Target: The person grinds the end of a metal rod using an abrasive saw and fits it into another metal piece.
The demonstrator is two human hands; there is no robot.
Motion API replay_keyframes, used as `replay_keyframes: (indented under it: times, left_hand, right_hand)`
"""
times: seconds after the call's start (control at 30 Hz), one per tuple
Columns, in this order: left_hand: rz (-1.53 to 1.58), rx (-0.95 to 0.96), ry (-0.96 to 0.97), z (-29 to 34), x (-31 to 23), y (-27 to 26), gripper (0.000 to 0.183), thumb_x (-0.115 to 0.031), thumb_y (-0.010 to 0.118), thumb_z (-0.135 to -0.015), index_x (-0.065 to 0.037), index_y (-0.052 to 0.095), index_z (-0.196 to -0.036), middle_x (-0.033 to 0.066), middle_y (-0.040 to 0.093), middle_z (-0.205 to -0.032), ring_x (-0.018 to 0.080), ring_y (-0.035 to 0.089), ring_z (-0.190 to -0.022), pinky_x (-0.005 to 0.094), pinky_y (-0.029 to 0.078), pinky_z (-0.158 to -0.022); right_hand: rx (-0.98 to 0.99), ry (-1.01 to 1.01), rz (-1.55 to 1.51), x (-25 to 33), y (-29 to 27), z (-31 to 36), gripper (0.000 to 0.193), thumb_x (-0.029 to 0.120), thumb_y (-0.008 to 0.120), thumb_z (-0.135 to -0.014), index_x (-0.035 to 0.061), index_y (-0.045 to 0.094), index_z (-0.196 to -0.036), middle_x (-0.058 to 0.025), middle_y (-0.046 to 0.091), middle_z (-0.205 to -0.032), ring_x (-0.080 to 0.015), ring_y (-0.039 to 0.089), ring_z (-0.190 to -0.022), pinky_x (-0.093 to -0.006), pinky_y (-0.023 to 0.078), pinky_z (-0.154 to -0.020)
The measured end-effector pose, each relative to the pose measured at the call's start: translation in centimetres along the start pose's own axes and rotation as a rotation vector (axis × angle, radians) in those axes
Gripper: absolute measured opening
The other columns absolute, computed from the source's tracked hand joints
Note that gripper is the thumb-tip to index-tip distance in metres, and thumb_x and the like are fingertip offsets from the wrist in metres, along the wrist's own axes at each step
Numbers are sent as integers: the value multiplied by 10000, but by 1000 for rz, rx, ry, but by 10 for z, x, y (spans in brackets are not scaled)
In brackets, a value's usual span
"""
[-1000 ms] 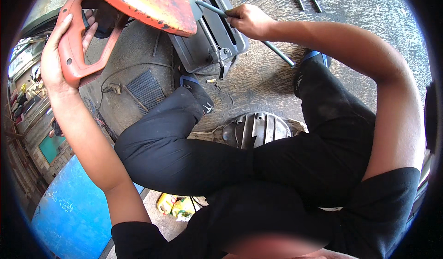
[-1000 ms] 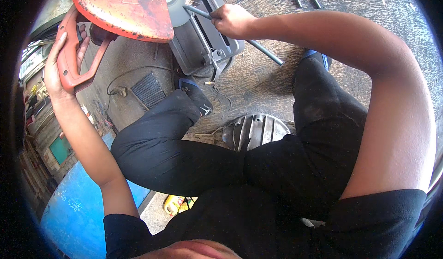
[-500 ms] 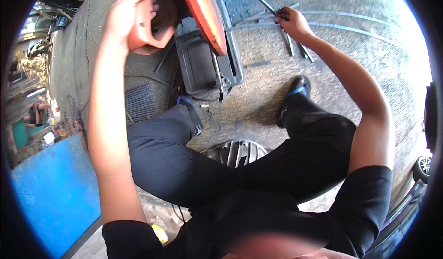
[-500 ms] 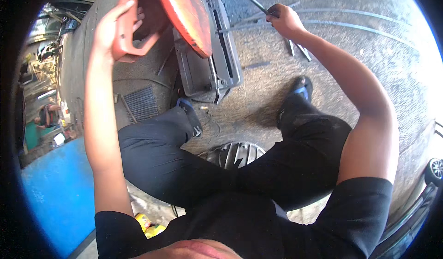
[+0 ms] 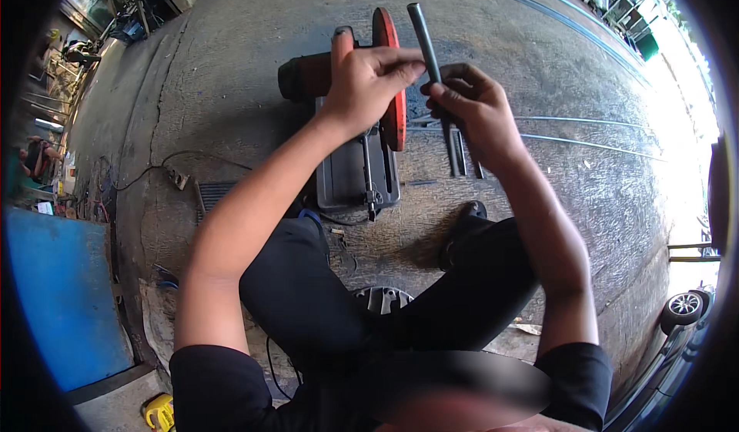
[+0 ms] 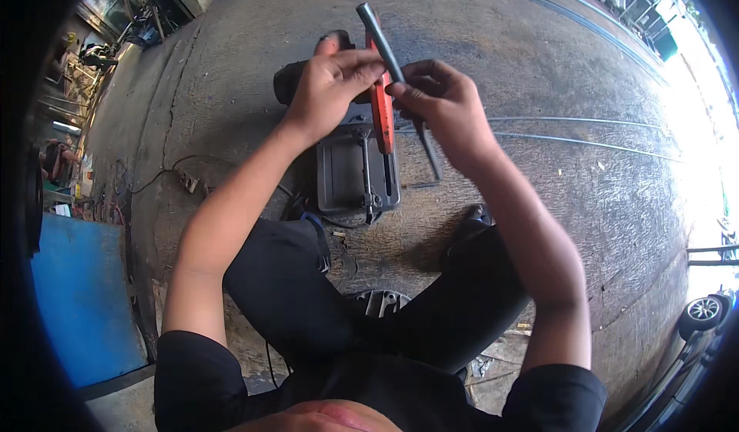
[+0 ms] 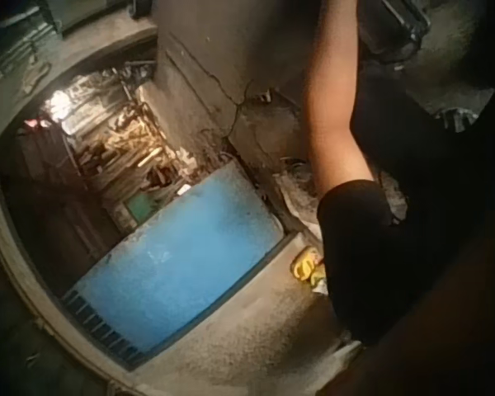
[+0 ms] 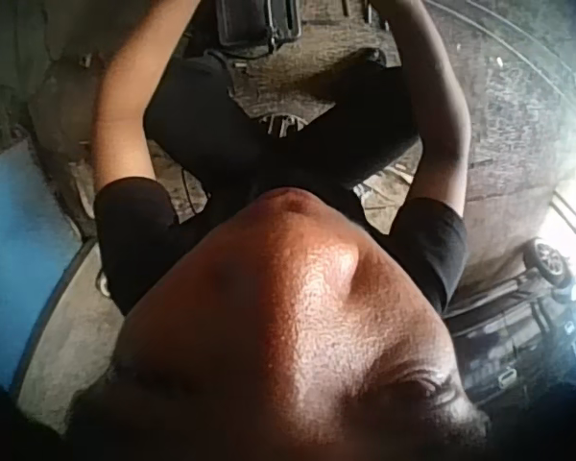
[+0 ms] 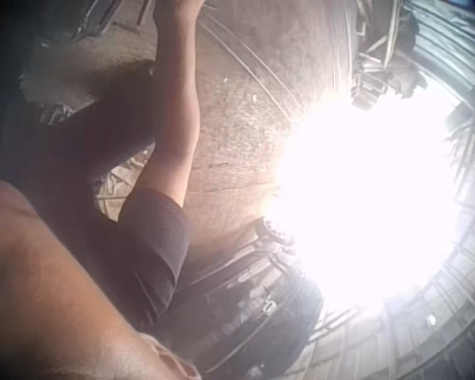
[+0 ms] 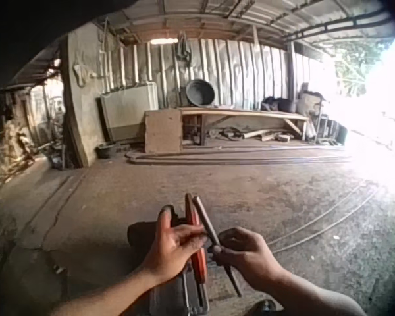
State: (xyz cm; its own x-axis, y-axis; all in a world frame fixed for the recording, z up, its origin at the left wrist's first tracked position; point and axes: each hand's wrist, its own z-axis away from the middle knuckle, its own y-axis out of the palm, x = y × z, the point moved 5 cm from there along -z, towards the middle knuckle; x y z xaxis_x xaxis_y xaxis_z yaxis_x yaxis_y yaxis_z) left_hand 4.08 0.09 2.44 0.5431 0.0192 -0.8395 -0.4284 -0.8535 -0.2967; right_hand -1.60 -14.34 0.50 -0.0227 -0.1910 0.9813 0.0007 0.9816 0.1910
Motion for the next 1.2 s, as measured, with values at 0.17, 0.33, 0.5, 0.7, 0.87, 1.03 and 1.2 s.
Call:
replay_keyframes:
  times: [0.17, 0.33, 0.5, 0.7, 0.87, 1.03, 1.2]
  left_hand:
    - [362, 49, -127, 31, -10, -1, 188, -106, 617, -850, 26, 636, -983, 39, 639, -850, 92, 585, -789, 222, 470, -757]
    - [333, 22, -123, 41, -8, -6, 174, -74, 655, -812, 24, 641, -955, 39, 643, -849, 87, 588, -742, 226, 485, -731]
    - [411, 59, -131, 47, -18, -10, 173, -76, 665, -804, 24, 643, -944, 51, 647, -860, 89, 594, -755, 228, 499, -712]
    - [452, 55, -176, 49, -17, -7, 188, -68, 677, -791, 7, 640, -958, 49, 646, -845, 92, 601, -778, 236, 506, -715]
    - [402, 53, -142, 51, -16, -4, 184, -75, 686, -785, -2, 633, -946, 37, 646, -833, 87, 599, -778, 238, 505, -719]
    - [308, 77, -165, 52, -14, 0, 174, -85, 700, -775, -1, 639, -914, 24, 632, -818, 78, 585, -782, 225, 496, -731]
    - [337, 54, -147, 52, -14, 4, 174, -86, 705, -768, 6, 646, -904, 14, 615, -815, 76, 577, -797, 227, 495, -733]
  right_hand:
    - [-93, -33, -145, -10, 33, 23, 167, 50, 659, -805, -20, 545, -907, -62, 614, -777, -93, 567, -661, -227, 462, -588]
    - [-137, -124, -49, -16, 45, 32, 161, 3, 679, -775, -10, 537, -849, -48, 603, -721, -71, 548, -621, -207, 439, -537]
    - [-111, -215, 31, -12, 49, 37, 177, 11, 688, -769, -9, 531, -848, -58, 608, -739, -72, 562, -645, -210, 458, -556]
    - [-135, -230, 50, -11, 47, 41, 194, 10, 699, -758, -5, 525, -843, -62, 608, -750, -81, 580, -680, -213, 485, -593]
    - [-136, -245, 39, -15, 45, 42, 199, 5, 698, -756, -10, 520, -844, -68, 610, -765, -89, 588, -696, -216, 499, -611]
    - [-171, -289, 57, -11, 44, 44, 176, -17, 676, -764, -17, 522, -849, -70, 609, -764, -87, 586, -681, -215, 495, -591]
    - [-174, -314, 72, -13, 41, 44, 150, -27, 658, -769, -17, 527, -841, -62, 603, -752, -77, 576, -668, -206, 480, -571]
